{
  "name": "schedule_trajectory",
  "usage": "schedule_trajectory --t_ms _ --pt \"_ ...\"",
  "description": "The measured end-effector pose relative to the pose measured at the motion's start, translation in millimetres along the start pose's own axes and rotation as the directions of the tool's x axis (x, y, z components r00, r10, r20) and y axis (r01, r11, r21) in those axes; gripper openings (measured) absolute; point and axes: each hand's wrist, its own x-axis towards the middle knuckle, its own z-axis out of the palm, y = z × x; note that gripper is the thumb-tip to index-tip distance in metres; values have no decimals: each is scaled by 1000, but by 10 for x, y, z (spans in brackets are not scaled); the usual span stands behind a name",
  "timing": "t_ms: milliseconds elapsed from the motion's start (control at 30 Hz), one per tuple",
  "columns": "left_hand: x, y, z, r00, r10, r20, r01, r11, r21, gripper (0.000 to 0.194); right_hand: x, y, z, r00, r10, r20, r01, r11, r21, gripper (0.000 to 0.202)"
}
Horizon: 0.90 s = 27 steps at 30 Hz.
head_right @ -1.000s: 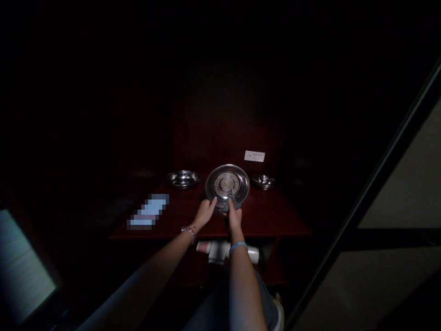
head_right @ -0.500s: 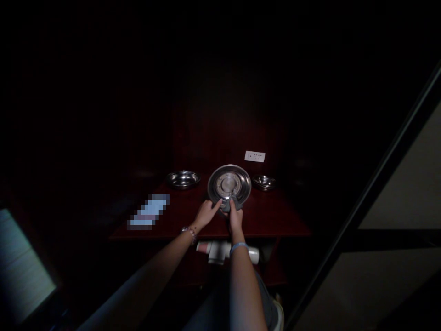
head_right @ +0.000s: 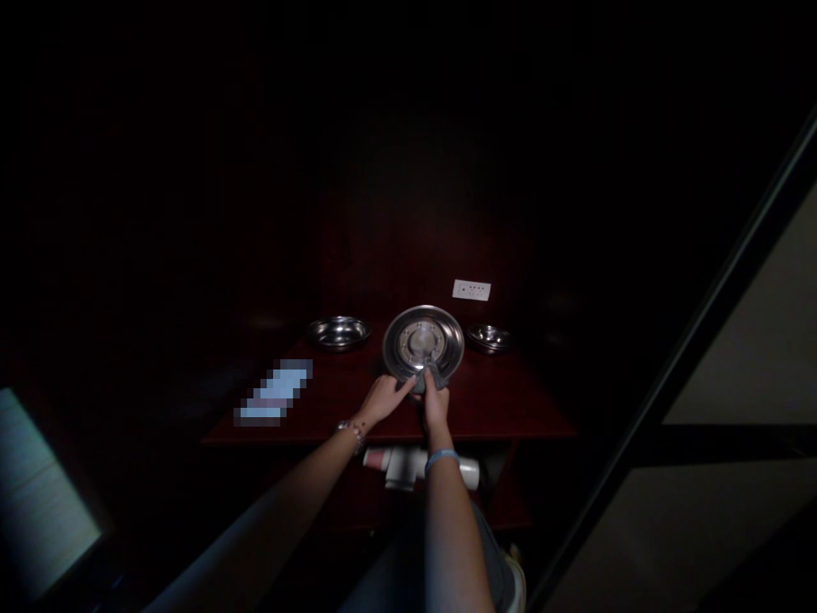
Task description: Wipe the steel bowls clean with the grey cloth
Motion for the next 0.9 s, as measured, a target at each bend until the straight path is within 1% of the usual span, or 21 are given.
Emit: schedule_trajectory --t_ms 100,300,467,667,767,900 --pt "3 -7 7 1000 -10 12 10 1000 6 46 6 6 -1 1000 2 3 -2 1000 11 51" --pt "5 -26 32 1000 17 -5 -17 1000 10 48 1 1 2 1000 8 -2 -8 1000 9 52" --pt "6 -27 34 1000 -15 9 14 1000 27 46 -3 -3 -2 1000 0 9 0 1000 -4 52" --pt "13 -45 40 1000 0 0 0 998 58 48 -10 3 -1 1000 -7 17 7 1000 12 48" --pt "18 -47 41 1000 -13 -16 13 998 55 46 -13 2 5 1000 -14 24 14 1000 16 47" --pt "30 -62 45 999 -49 -4 49 998 39 45 -9 1 12 999 -8 32 6 999 40 47"
